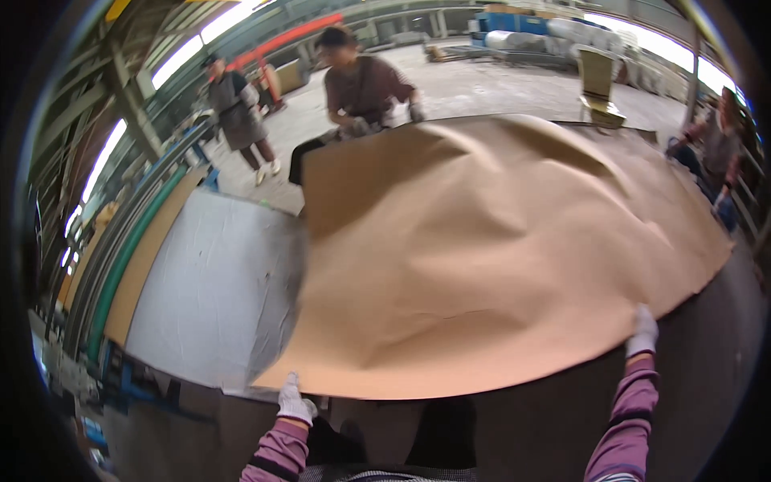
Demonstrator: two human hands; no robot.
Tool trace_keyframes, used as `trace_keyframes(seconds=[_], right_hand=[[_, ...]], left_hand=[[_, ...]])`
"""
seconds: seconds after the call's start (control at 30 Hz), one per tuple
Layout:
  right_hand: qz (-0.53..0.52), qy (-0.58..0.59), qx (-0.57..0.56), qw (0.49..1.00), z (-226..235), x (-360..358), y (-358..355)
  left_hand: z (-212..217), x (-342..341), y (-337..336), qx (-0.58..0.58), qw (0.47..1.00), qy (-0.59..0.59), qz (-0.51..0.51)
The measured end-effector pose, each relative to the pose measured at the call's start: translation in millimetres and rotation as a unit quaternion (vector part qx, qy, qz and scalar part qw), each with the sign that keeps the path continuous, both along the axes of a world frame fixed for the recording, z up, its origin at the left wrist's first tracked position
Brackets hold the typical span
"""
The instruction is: Moving and stacking large sheets of paper or material in an industrial setting.
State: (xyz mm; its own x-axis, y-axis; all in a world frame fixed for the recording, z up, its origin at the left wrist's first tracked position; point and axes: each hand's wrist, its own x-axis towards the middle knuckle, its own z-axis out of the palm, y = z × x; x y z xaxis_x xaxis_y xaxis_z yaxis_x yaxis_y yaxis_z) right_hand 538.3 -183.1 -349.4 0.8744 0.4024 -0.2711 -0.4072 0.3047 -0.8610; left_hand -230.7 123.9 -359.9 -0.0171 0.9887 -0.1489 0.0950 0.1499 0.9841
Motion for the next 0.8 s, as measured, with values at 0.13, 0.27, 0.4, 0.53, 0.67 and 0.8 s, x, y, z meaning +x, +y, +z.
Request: trace_keyframes(seconds=[0.13,0.27,0.4,0.53,0.67,0.8], right_hand=[[0.047,0.062,0.069,0.995,54,-152,52],[0.021,0.006,-0.159,0.987,19,-247,90],[0.021,0.078,-0.193,0.978,-4,-150,80],[0.024,0.019,-0.173,0.984,4,-198,97],[0.038,-0.01,-0.231,0.972,2,-203,100],[0.055,0.008,-0.353,0.934,25,-214,107]], left_hand=[[-25,-68,-20,-0.114,0.986,-0.076,0.098],[78,32,-28,-0.207,0.959,-0.193,0.019],[102,86,-30,-0.264,0.938,-0.226,-0.012],[73,44,-18,-0.237,0.967,0.04,-0.086],[35,24,39,-0.124,0.936,0.32,-0.075],[61,51,80,-0.26,0.941,0.057,-0.207]])
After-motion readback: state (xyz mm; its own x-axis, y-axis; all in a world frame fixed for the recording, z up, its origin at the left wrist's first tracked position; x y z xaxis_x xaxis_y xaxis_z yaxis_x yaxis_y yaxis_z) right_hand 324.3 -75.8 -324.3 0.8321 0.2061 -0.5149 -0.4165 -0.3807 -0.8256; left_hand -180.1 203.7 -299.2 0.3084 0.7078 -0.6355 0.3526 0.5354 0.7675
